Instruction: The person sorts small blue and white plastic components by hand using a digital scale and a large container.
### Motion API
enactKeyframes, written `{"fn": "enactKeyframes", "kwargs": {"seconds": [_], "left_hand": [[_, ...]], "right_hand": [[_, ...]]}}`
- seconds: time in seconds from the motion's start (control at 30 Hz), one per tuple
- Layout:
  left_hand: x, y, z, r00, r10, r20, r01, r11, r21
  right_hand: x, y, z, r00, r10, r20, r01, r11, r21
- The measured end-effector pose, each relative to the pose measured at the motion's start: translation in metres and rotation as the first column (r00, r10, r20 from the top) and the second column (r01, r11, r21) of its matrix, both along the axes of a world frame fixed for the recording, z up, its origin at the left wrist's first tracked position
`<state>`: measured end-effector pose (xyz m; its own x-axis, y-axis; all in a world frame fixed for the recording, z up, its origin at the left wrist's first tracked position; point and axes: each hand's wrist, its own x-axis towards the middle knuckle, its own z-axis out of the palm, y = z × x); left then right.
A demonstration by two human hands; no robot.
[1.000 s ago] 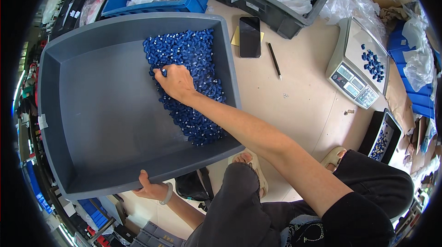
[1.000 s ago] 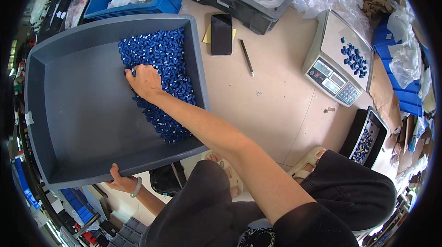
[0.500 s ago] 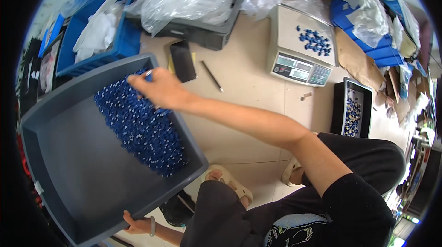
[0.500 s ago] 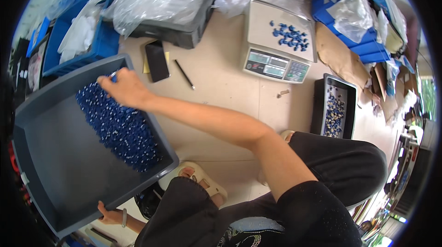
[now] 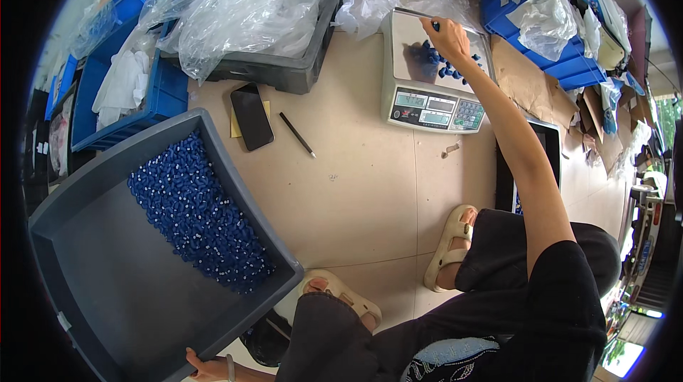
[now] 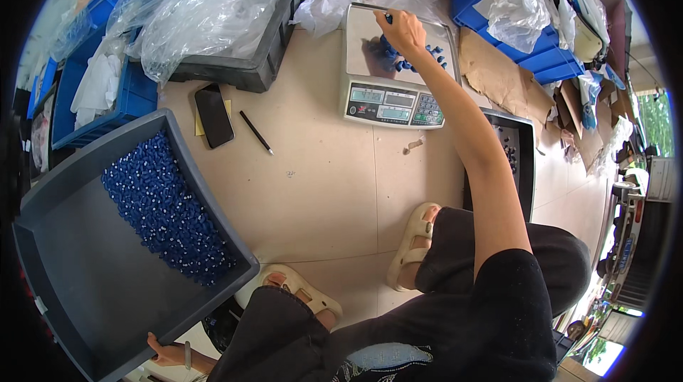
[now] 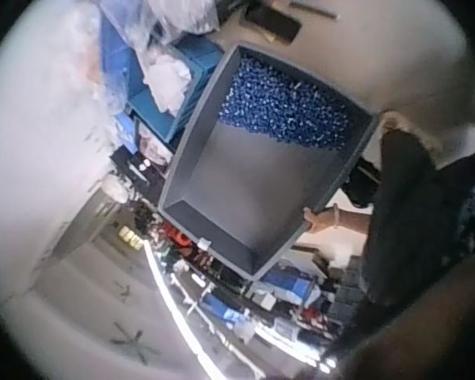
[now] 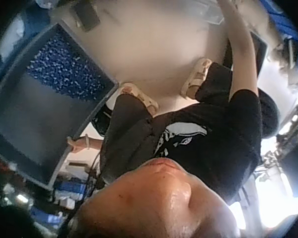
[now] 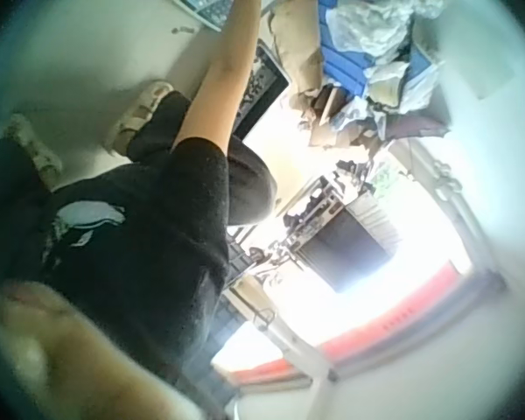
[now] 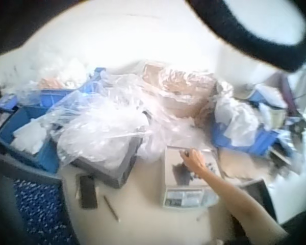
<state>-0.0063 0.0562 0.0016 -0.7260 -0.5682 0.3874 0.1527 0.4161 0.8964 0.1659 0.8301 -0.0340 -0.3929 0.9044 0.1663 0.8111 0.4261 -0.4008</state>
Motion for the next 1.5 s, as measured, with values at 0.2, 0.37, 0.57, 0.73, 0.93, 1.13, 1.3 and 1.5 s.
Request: {"fn": "enactKeyframes", "kwargs": {"seconds": [0.2,0.37,0.57,0.73,0.93,1.13,1.3,1.5], "left_hand": [[0.009,0.015,0.014,0.998,0.04,-0.043,-0.041,0.999,-0.031],[0.018,0.031,0.029,0.999,0.038,-0.016,-0.037,0.999,0.021],[0.029,0.051,0.036,0.996,-0.033,-0.08,0.041,0.994,0.098],[0.026,0.069,0.024,0.992,0.014,-0.123,0.004,0.99,0.143],[0.023,0.039,0.034,0.995,-0.014,-0.097,0.019,0.998,0.054],[0.008,0.022,0.012,0.998,0.044,-0.037,-0.042,0.998,0.053],[0.017,0.032,0.02,0.998,0.018,-0.064,-0.013,0.998,0.065],[0.019,0.033,0.024,1.0,0.017,-0.021,-0.017,0.999,0.036]], "right_hand": [[0.009,0.013,0.004,0.986,-0.049,0.159,0.053,0.998,-0.022],[-0.021,-0.023,0.027,0.994,0.072,-0.077,-0.041,0.939,0.341],[-0.161,-0.282,0.016,0.386,0.837,-0.388,-0.896,0.44,0.059],[-0.261,-0.407,-0.04,0.437,0.844,-0.312,-0.898,0.428,-0.101],[-0.248,-0.494,-0.061,0.688,0.657,-0.31,-0.725,0.641,-0.252],[-0.238,-0.498,-0.081,0.704,0.643,-0.301,-0.696,0.709,-0.114],[-0.223,-0.508,-0.061,0.686,0.633,-0.36,-0.713,0.683,-0.158],[-0.234,-0.518,-0.067,0.636,0.598,-0.488,-0.748,0.632,-0.201]]}}
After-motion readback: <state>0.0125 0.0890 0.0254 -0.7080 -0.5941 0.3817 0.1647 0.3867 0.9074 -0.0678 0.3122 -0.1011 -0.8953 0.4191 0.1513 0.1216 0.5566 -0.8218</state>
